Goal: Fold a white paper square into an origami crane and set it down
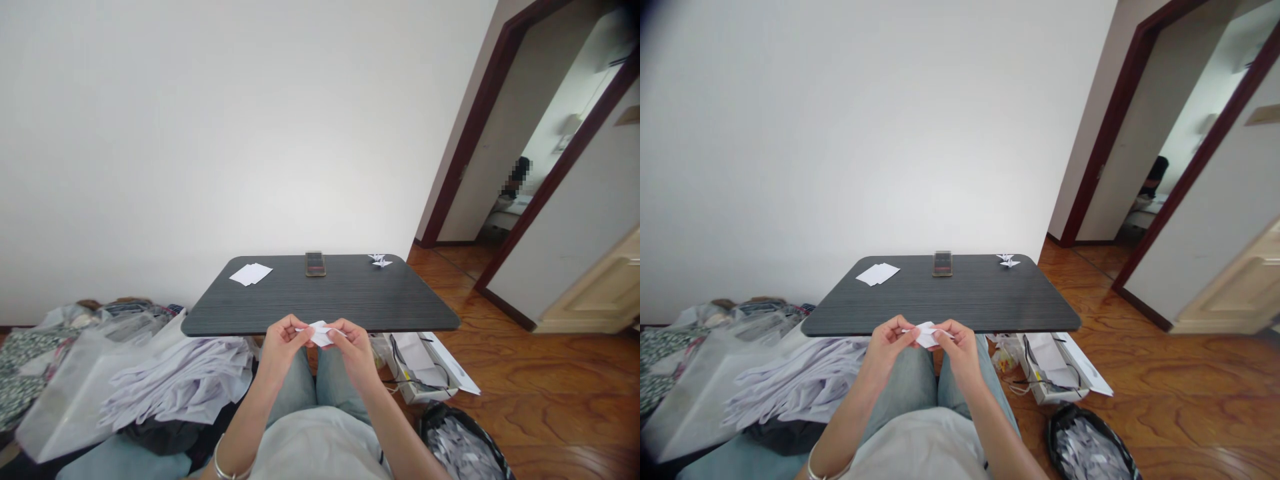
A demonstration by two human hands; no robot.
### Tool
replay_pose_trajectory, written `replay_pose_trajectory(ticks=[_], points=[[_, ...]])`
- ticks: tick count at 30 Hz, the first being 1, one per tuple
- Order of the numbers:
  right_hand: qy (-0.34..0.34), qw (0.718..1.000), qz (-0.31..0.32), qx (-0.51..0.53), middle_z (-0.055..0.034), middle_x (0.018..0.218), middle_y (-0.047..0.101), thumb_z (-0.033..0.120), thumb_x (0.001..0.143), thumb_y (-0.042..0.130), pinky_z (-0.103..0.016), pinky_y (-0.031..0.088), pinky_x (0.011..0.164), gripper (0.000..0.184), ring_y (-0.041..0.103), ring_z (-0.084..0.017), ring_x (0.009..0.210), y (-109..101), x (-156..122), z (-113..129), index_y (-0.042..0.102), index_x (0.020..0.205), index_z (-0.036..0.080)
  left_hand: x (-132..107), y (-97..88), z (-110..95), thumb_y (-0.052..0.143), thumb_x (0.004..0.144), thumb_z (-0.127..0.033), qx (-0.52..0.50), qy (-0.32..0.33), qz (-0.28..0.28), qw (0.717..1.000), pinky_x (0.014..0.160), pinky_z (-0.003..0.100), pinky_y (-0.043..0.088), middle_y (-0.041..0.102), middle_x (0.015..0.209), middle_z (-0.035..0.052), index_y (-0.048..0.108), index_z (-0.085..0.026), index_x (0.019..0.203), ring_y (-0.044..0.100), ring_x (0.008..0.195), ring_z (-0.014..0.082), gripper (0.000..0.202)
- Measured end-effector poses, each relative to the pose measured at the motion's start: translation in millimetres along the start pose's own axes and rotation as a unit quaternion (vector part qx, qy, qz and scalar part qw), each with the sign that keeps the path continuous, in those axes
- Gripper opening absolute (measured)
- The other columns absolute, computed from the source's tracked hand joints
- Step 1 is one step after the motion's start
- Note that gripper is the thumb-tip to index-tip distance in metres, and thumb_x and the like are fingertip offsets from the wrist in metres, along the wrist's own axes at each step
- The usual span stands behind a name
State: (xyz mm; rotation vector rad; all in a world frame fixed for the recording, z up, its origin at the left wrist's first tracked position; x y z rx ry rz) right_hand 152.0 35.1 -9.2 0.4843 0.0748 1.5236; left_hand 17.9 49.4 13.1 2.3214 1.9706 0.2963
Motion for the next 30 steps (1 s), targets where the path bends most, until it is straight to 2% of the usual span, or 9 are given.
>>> replay_pose_trajectory(ticks=[5, 9, 16, 26, 30], points=[[0.022, 1.000, 0.019, 0.010, -0.0024, 0.069, 0.067, 0.038, 0.071, 0.066, -0.025, 0.052, 0.055, 0.022, 0.060, -0.015, 0.062, 1.7, 0.9, 0.7, 0.067, 0.076, 0.017, 1.8, -4.2, 0.4, 0.074, 0.060, -0.030, 0.036, 0.011, -0.010, 0.999, 0.053, 0.021, 0.045, 0.065, 0.056, -0.0007, 0.055, -0.015, 0.062, 0.058, 0.050, 0.0109, 0.025], [0.045, 0.999, -0.001, 0.018, -0.0021, 0.070, 0.068, 0.040, 0.066, 0.070, -0.025, 0.053, 0.053, 0.032, 0.062, -0.016, 0.061, 0.5, 2.1, 0.9, 0.064, 0.088, 0.018, 1.5, -4.6, -1.1, 0.072, 0.062, -0.029, 0.071, 0.030, -0.014, 0.997, 0.053, 0.022, 0.045, 0.064, 0.057, -0.0012, 0.055, -0.015, 0.062, 0.059, 0.051, 0.0116, 0.022], [0.084, 0.996, -0.001, -0.029, -0.0014, 0.055, 0.066, 0.041, 0.062, 0.073, -0.024, 0.051, 0.051, 0.028, 0.060, -0.013, 0.049, -1.0, 3.4, -1.0, 0.067, 0.064, 0.014, -1.2, -2.6, -0.6, 0.070, 0.065, -0.027, 0.095, 0.041, 0.000, 0.995, 0.054, 0.021, 0.046, 0.065, 0.058, -0.0012, 0.057, -0.016, 0.063, 0.060, 0.053, 0.0119, 0.017], [0.086, 0.996, -0.003, -0.038, -0.0018, 0.056, 0.067, 0.040, 0.061, 0.074, -0.024, 0.051, 0.049, 0.027, 0.060, -0.013, 0.049, -3.0, 2.3, -1.1, 0.067, 0.064, 0.014, 1.2, -3.9, -3.0, 0.068, 0.066, -0.031, 0.081, 0.024, -0.003, 0.996, 0.055, 0.023, 0.049, 0.066, 0.057, 0.0006, 0.061, -0.014, 0.061, 0.060, 0.052, 0.0128, 0.019], [0.096, 0.993, 0.029, -0.055, -0.0025, 0.060, 0.069, 0.038, 0.060, 0.075, -0.023, 0.051, 0.050, 0.026, 0.063, -0.014, 0.051, -2.3, 2.4, -4.4, 0.068, 0.068, 0.014, 1.7, -4.8, -3.3, 0.069, 0.065, -0.030, 0.085, 0.025, -0.006, 0.996, 0.055, 0.023, 0.049, 0.066, 0.057, 0.0010, 0.063, -0.014, 0.062, 0.060, 0.052, 0.0129, 0.017]])
Point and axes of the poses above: each hand's wrist, its own x-axis towards the middle knuckle, its own y-axis out of the palm, z = x × y, the point moved 6 cm from there along x, towards the middle knuckle
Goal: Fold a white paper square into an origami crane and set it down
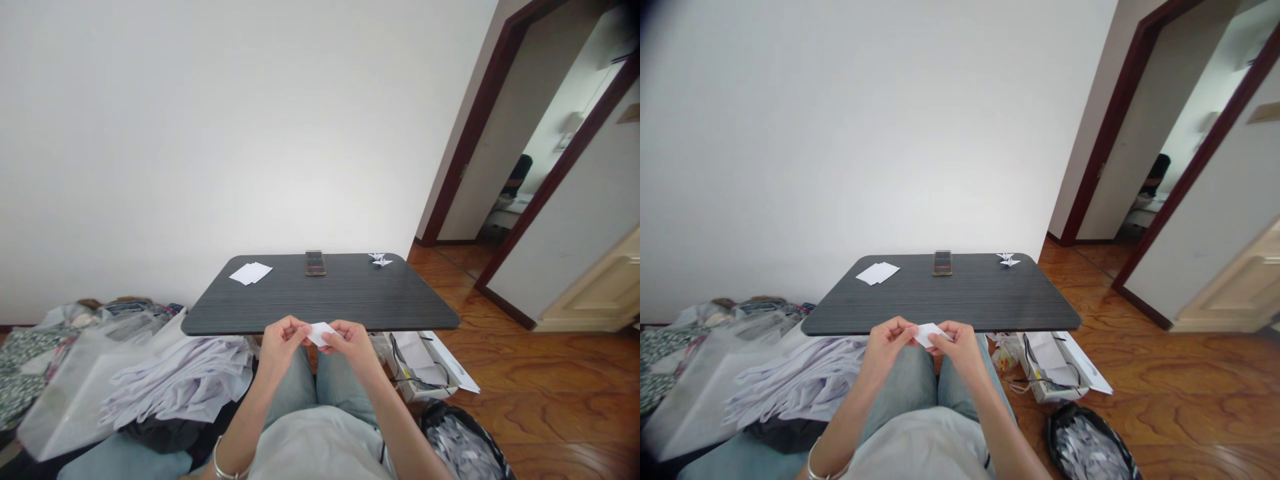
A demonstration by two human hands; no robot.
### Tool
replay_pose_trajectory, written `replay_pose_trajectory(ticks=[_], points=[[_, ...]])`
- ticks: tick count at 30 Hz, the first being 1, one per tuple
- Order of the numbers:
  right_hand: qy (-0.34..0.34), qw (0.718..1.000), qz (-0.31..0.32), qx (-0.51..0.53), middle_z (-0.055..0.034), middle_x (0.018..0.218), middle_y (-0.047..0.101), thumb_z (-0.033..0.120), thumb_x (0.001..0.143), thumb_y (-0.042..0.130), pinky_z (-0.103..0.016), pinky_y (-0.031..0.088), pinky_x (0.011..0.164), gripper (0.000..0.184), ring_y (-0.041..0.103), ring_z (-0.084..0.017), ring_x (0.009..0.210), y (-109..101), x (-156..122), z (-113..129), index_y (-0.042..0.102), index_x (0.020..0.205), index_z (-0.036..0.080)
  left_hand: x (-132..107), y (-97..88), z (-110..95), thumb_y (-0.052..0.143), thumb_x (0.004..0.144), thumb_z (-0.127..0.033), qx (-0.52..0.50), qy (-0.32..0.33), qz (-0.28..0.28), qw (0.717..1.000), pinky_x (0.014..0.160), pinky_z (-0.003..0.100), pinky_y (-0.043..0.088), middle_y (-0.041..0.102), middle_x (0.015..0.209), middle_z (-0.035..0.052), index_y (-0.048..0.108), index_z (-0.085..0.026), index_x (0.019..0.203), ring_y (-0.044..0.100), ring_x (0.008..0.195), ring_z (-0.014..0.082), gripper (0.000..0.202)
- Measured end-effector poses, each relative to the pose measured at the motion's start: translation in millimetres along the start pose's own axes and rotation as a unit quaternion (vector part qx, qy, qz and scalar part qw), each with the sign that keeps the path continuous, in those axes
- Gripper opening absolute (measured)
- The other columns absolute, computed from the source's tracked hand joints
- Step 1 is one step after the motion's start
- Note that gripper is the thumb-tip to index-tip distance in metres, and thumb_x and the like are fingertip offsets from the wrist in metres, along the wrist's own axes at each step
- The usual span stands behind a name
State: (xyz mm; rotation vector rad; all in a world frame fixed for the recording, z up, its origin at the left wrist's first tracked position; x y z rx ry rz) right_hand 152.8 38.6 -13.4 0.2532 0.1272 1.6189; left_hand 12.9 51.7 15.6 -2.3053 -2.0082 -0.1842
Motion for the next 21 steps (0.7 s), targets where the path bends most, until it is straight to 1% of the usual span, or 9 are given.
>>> replay_pose_trajectory(ticks=[4, 8, 10, 12, 15, 18, 21], points=[[0.011, 1.000, 0.016, -0.012, -0.0029, 0.058, 0.068, 0.040, 0.060, 0.075, -0.024, 0.051, 0.049, 0.028, 0.064, -0.016, 0.052, 0, 0, -3, 0.068, 0.065, 0.013, 1, 0.4, 3, 0.069, 0.065, -0.033, -0.002, -0.003, 0.016, 1.000, 0.056, 0.024, 0.051, 0.066, 0.057, 0.0014, 0.064, -0.014, 0.064, 0.061, 0.053, 0.0138, 0.019], [0.011, 1.000, 0.011, -0.005, -0.0034, 0.061, 0.069, 0.041, 0.061, 0.074, -0.025, 0.052, 0.052, 0.029, 0.064, -0.016, 0.053, -1, 0, -2, 0.069, 0.067, 0.014, 1, 0.8, 5, 0.063, 0.072, -0.043, -0.032, -0.017, 0.048, 0.998, 0.061, 0.026, 0.052, 0.069, 0.064, 0.0044, 0.067, -0.013, 0.074, 0.063, 0.058, 0.0154, 0.030], [0.010, 1.000, 0.010, -0.004, -0.0033, 0.061, 0.069, 0.041, 0.062, 0.074, -0.025, 0.052, 0.052, 0.028, 0.064, -0.016, 0.053, -2, -1, -2, 0.069, 0.067, 0.014, 1, 0.1, 5, 0.061, 0.073, -0.046, -0.043, -0.026, 0.057, 0.997, 0.062, 0.026, 0.052, 0.069, 0.065, 0.0051, 0.066, -0.013, 0.075, 0.064, 0.060, 0.0160, 0.033], [0.007, 1.000, 0.010, -0.006, -0.0032, 0.060, 0.069, 0.041, 0.062, 0.074, -0.024, 0.051, 0.052, 0.027, 0.064, -0.015, 0.053, -2, -1, -2, 0.069, 0.067, 0.014, 1, -1.1, 4, 0.065, 0.070, -0.043, -0.037, -0.026, 0.060, 0.997, 0.062, 0.026, 0.051, 0.068, 0.065, 0.0047, 0.065, -0.013, 0.073, 0.064, 0.061, 0.0158, 0.030], [0.003, 1.000, 0.009, -0.010, -0.0030, 0.059, 0.068, 0.042, 0.062, 0.074, -0.025, 0.051, 0.052, 0.029, 0.064, -0.016, 0.053, -2, -1, -2, 0.069, 0.067, 0.014, 1, -3.3, 0, 0.069, 0.066, -0.037, -0.014, -0.009, 0.053, 0.998, 0.062, 0.026, 0.051, 0.067, 0.064, 0.0037, 0.064, -0.013, 0.071, 0.063, 0.062, 0.0153, 0.025], [0.004, 1.000, 0.010, -0.014, -0.0032, 0.058, 0.068, 0.043, 0.062, 0.074, -0.026, 0.051, 0.052, 0.030, 0.064, -0.017, 0.053, -2, -1, -2, 0.069, 0.067, 0.014, 2, -3.9, -4, 0.068, 0.067, -0.035, -0.003, 0.010, 0.050, 0.999, 0.062, 0.026, 0.050, 0.067, 0.065, 0.0032, 0.065, -0.014, 0.074, 0.062, 0.061, 0.0149, 0.022], [0.001, 1.000, 0.016, -0.018, -0.0031, 0.058, 0.068, 0.042, 0.063, 0.073, -0.026, 0.052, 0.052, 0.029, 0.064, -0.017, 0.053, -1, -1, -2, 0.068, 0.067, 0.014, 2, -2.5, -7, 0.068, 0.067, -0.032, 0.010, 0.013, 0.066, 0.998, 0.062, 0.025, 0.050, 0.067, 0.063, 0.0030, 0.066, -0.014, 0.072, 0.061, 0.060, 0.0149, 0.019]])
Point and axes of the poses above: each hand's wrist, its own x-axis towards the middle knuckle, its own y-axis out of the palm, z = x × y, the point moved 6 cm from there along x, towards the middle knuckle
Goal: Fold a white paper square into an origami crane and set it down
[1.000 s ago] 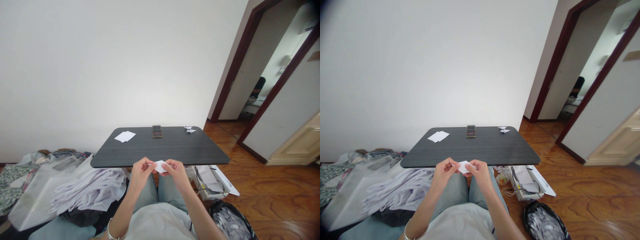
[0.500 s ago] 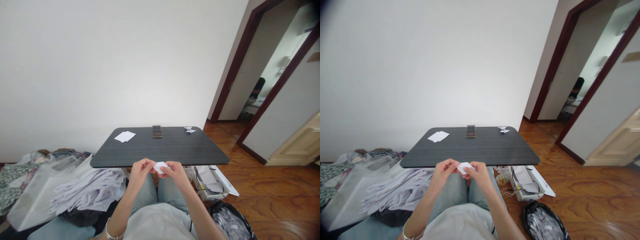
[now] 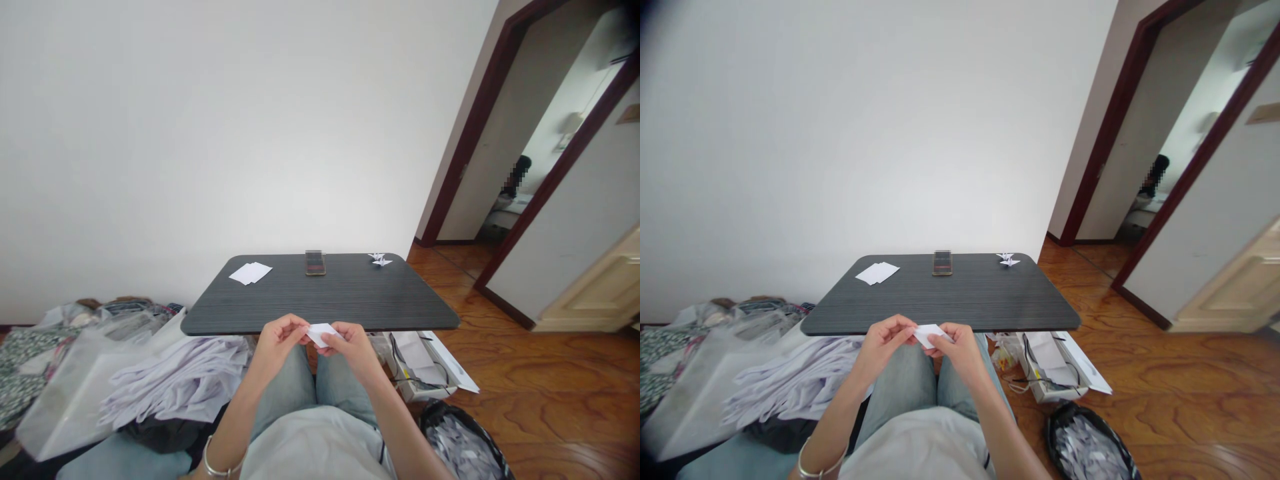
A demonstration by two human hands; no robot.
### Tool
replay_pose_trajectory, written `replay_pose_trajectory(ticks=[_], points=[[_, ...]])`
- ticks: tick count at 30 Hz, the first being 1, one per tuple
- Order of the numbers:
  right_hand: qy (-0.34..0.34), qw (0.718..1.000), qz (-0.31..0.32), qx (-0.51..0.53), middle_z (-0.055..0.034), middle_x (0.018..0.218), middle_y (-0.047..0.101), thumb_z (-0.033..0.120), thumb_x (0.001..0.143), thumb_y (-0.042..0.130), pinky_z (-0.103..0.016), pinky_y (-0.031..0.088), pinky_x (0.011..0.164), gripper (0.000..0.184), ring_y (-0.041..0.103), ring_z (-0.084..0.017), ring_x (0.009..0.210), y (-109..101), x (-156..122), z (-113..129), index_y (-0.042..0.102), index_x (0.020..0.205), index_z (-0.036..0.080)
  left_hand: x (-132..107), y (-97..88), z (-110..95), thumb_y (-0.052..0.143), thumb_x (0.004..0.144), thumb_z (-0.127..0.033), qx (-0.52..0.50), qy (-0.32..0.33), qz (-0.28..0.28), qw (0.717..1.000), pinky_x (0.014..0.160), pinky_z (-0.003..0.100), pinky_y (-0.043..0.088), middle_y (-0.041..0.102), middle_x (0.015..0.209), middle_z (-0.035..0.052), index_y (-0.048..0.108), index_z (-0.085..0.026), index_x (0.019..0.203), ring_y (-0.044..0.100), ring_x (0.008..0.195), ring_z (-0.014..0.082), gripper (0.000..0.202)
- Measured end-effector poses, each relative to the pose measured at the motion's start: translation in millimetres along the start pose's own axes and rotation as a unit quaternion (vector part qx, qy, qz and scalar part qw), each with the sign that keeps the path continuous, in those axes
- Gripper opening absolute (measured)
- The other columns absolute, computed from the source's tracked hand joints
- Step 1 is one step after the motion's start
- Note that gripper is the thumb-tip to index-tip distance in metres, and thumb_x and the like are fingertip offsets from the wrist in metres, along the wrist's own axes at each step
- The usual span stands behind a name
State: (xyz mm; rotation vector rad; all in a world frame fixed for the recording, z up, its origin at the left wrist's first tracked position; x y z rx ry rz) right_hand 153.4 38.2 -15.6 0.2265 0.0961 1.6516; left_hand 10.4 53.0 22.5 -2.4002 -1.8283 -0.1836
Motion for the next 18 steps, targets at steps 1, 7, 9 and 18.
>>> replay_pose_trajectory(ticks=[1, 7, 9, 18], points=[[-0.001, 1.000, 0.001, 0.001, -0.0030, 0.057, 0.068, 0.042, 0.063, 0.073, -0.026, 0.052, 0.052, 0.029, 0.064, -0.017, 0.053, 0.2, 0.0, -0.1, 0.068, 0.067, 0.014, 0.0, -0.1, -0.4, 0.068, 0.067, -0.031, 0.005, -0.002, 0.004, 1.000, 0.062, 0.025, 0.049, 0.067, 0.062, 0.0030, 0.066, -0.014, 0.071, 0.061, 0.060, 0.0149, 0.018], [-0.008, 1.000, 0.000, 0.001, -0.0026, 0.058, 0.068, 0.039, 0.063, 0.074, -0.025, 0.052, 0.052, 0.026, 0.064, -0.016, 0.054, 0.6, 0.2, -1.1, 0.068, 0.067, 0.014, -1.2, -3.5, -1.0, 0.067, 0.068, -0.029, 0.029, -0.007, 0.010, 1.000, 0.063, 0.025, 0.049, 0.067, 0.061, 0.0032, 0.065, -0.014, 0.069, 0.063, 0.062, 0.0161, 0.015], [-0.011, 1.000, 0.002, 0.002, -0.0024, 0.058, 0.068, 0.038, 0.064, 0.073, -0.025, 0.051, 0.053, 0.025, 0.064, -0.016, 0.054, 0.9, 0.2, -1.2, 0.068, 0.067, 0.014, -1.1, -4.7, -0.7, 0.066, 0.069, -0.028, 0.030, 0.001, 0.008, 1.000, 0.063, 0.025, 0.049, 0.068, 0.062, 0.0030, 0.064, -0.015, 0.069, 0.063, 0.062, 0.0162, 0.014], [-0.017, 1.000, -0.001, 0.008, -0.0020, 0.060, 0.068, 0.035, 0.065, 0.073, -0.024, 0.051, 0.053, 0.022, 0.062, -0.014, 0.053, 2.8, -0.8, 0.9, 0.068, 0.065, 0.014, 0.2, -4.9, 1.8, 0.062, 0.073, -0.027, 0.045, 0.018, 0.019, 0.999, 0.062, 0.023, 0.047, 0.065, 0.059, 0.0008, 0.059, -0.015, 0.068, 0.061, 0.060, 0.0142, 0.014]])
Point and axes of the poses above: each hand's wrist, its own x-axis towards the middle knuckle, its own y-axis out of the palm, z = x × y, the point moved 6 cm from there along x, towards the middle knuckle
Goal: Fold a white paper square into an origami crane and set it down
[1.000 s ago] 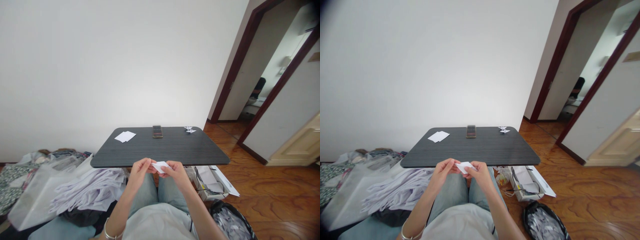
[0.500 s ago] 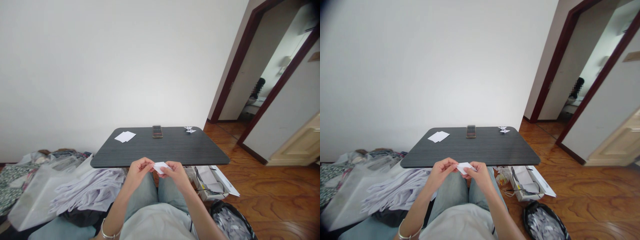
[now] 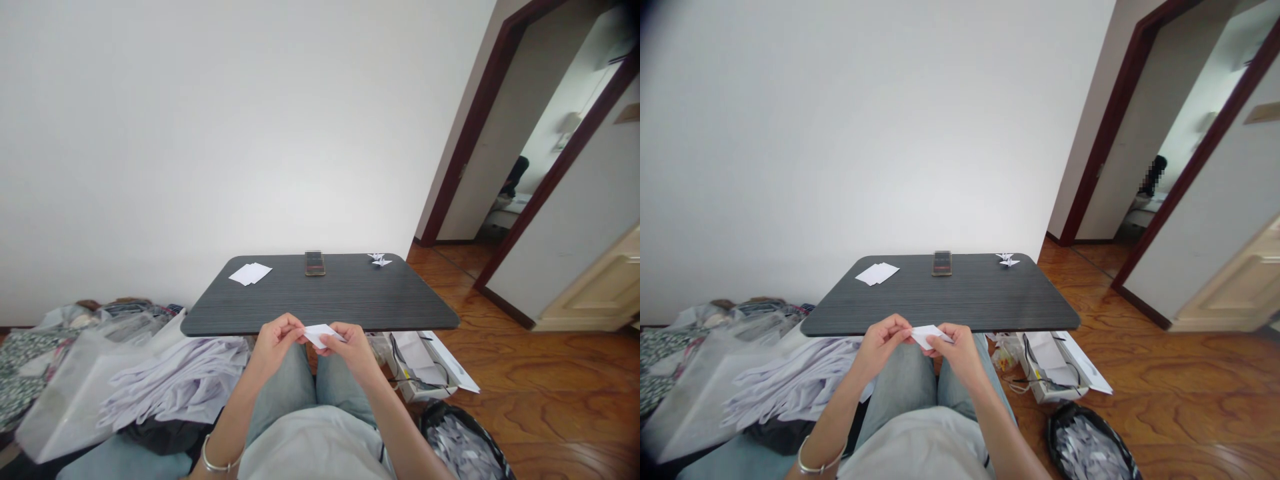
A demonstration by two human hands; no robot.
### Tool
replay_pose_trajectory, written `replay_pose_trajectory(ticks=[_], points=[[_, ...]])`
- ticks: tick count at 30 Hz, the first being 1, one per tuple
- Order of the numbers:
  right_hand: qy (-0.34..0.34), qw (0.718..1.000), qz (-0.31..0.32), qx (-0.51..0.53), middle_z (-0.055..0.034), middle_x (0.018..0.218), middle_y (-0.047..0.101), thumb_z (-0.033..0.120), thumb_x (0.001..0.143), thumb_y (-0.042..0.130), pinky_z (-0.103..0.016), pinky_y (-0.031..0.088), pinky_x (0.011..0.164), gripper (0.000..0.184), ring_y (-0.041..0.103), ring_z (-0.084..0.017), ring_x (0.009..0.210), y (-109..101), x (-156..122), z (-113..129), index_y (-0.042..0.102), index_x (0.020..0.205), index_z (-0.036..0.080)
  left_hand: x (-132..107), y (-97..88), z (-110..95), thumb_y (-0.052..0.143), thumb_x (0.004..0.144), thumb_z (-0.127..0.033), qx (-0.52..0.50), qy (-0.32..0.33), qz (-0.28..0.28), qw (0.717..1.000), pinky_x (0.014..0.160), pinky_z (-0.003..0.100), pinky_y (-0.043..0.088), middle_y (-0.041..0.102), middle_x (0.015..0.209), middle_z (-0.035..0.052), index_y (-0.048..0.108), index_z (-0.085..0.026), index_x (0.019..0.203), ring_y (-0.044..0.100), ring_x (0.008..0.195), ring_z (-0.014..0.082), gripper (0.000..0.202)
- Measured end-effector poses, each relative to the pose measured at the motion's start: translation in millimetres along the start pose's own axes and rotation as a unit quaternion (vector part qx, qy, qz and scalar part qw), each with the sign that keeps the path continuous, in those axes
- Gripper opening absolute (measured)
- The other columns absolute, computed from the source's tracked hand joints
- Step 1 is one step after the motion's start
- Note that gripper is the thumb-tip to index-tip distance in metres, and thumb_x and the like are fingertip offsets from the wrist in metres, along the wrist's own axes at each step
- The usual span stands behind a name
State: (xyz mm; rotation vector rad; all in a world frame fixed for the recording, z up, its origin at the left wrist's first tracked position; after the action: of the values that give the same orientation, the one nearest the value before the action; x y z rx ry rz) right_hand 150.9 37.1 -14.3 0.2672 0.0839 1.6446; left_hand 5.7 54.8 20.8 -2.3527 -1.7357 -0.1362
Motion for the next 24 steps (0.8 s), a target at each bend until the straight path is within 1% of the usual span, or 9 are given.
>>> replay_pose_trajectory(ticks=[6, 10, 13, 17, 20, 24], points=[[0.003, 1.000, -0.009, -0.007, -0.0019, 0.058, 0.067, 0.037, 0.063, 0.073, -0.024, 0.050, 0.052, 0.024, 0.061, -0.014, 0.052, 1.1, 1.1, -1.0, 0.067, 0.064, 0.013, 1.2, -0.9, 2.6, 0.059, 0.075, -0.029, 0.022, 0.010, 0.006, 1.000, 0.061, 0.023, 0.045, 0.063, 0.059, 0.0003, 0.057, -0.014, 0.069, 0.059, 0.060, 0.0134, 0.016], [-0.003, 1.000, -0.020, -0.014, -0.0012, 0.057, 0.067, 0.038, 0.063, 0.073, -0.024, 0.050, 0.052, 0.025, 0.061, -0.015, 0.052, -0.4, 1.6, -0.5, 0.067, 0.065, 0.014, -0.3, 0.5, 0.6, 0.056, 0.079, -0.034, -0.005, 0.024, 0.014, 1.000, 0.065, 0.025, 0.047, 0.066, 0.067, 0.0027, 0.062, -0.013, 0.078, 0.061, 0.066, 0.0148, 0.022], [-0.007, 0.999, -0.027, -0.029, -0.0018, 0.058, 0.067, 0.040, 0.063, 0.073, -0.025, 0.050, 0.052, 0.026, 0.061, -0.016, 0.053, -1.2, 1.1, -0.1, 0.067, 0.065, 0.014, -1.1, 3.4, 3.2, 0.060, 0.076, -0.032, -0.024, 0.007, 0.033, 0.999, 0.066, 0.025, 0.048, 0.068, 0.070, 0.0036, 0.064, -0.013, 0.083, 0.062, 0.068, 0.0152, 0.021], [-0.013, 0.999, -0.024, -0.040, -0.0019, 0.058, 0.066, 0.041, 0.063, 0.072, -0.026, 0.050, 0.052, 0.028, 0.061, -0.016, 0.053, -0.6, 0.5, -0.5, 0.067, 0.065, 0.014, -0.4, 2.4, 8.6, 0.065, 0.072, -0.028, -0.033, -0.019, 0.028, 0.999, 0.065, 0.025, 0.048, 0.069, 0.069, 0.0037, 0.063, -0.012, 0.078, 0.063, 0.066, 0.0149, 0.017], [-0.024, 0.999, -0.012, -0.045, -0.0017, 0.058, 0.066, 0.040, 0.064, 0.071, -0.025, 0.049, 0.052, 0.026, 0.061, -0.016, 0.053, 0.2, 0.5, -0.6, 0.067, 0.065, 0.014, 0.3, 0.8, 9.8, 0.066, 0.071, -0.027, -0.038, -0.024, 0.030, 0.999, 0.064, 0.024, 0.047, 0.069, 0.069, 0.0034, 0.063, -0.012, 0.075, 0.063, 0.065, 0.0142, 0.016], [-0.030, 0.998, 0.002, -0.046, -0.0018, 0.059, 0.067, 0.036, 0.067, 0.070, -0.024, 0.048, 0.053, 0.023, 0.060, -0.015, 0.054, 0.4, 0.6, -1.6, 0.066, 0.066, 0.014, 0.3, -0.4, 9.8, 0.064, 0.073, -0.026, -0.030, -0.027, 0.044, 0.998, 0.062, 0.022, 0.045, 0.068, 0.066, 0.0030, 0.063, -0.012, 0.077, 0.062, 0.063, 0.0132, 0.015]])
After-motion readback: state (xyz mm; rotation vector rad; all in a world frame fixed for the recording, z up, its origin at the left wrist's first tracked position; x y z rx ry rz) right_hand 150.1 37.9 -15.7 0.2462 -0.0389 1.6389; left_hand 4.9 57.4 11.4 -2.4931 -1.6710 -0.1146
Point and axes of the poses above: each hand's wrist, its own x-axis towards the middle knuckle, its own y-axis out of the palm, z = x × y, the point moved 6 cm from there along x, towards the middle knuckle
